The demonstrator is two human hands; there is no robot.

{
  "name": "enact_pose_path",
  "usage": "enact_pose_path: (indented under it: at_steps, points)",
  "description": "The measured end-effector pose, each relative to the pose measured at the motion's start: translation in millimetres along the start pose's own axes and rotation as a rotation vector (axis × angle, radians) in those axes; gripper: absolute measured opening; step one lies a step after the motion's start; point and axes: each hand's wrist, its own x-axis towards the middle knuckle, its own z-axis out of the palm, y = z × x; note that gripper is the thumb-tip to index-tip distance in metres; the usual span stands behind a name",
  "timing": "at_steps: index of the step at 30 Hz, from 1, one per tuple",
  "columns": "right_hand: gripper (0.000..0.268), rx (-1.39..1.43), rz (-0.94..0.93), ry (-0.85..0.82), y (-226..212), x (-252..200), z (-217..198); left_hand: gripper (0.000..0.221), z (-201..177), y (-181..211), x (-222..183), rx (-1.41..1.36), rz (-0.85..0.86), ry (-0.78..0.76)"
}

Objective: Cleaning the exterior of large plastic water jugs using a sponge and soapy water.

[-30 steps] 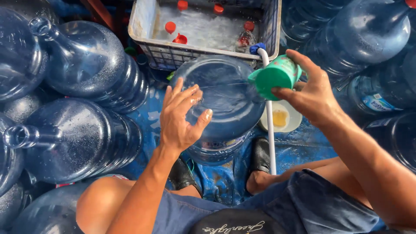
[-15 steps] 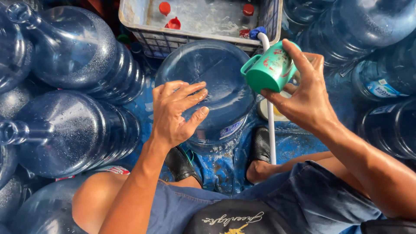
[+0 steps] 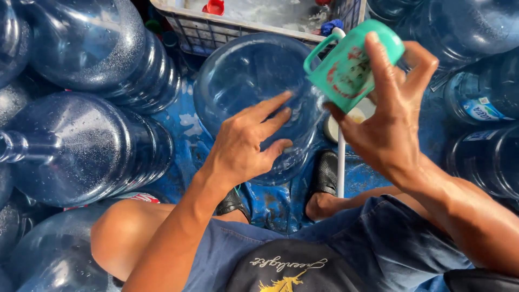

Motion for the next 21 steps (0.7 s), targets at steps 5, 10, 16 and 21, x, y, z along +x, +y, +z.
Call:
enact_pose_path:
  at_steps: [5,10,16,21]
  points:
    - [0.104,-0.143,0.004,-0.005,61,19,3,0.048,-4,-9,-4,0.124,-0.061,-0.018]
    - [0.095,-0.184,0.158,-0.128,133,36,39,0.06,-13,5,-10,0.091,-0.151,-0.031]
    - [0.092,-0.14,0.195,-0.247,177,108,122,0.06,-33,10,-3,-0.071,-0.25,-0.132]
    - [0.1,-0.076,0.284,-0.359,268,182,259,0.061,-23,-15,-5,-0.123,-0.261,-0.186]
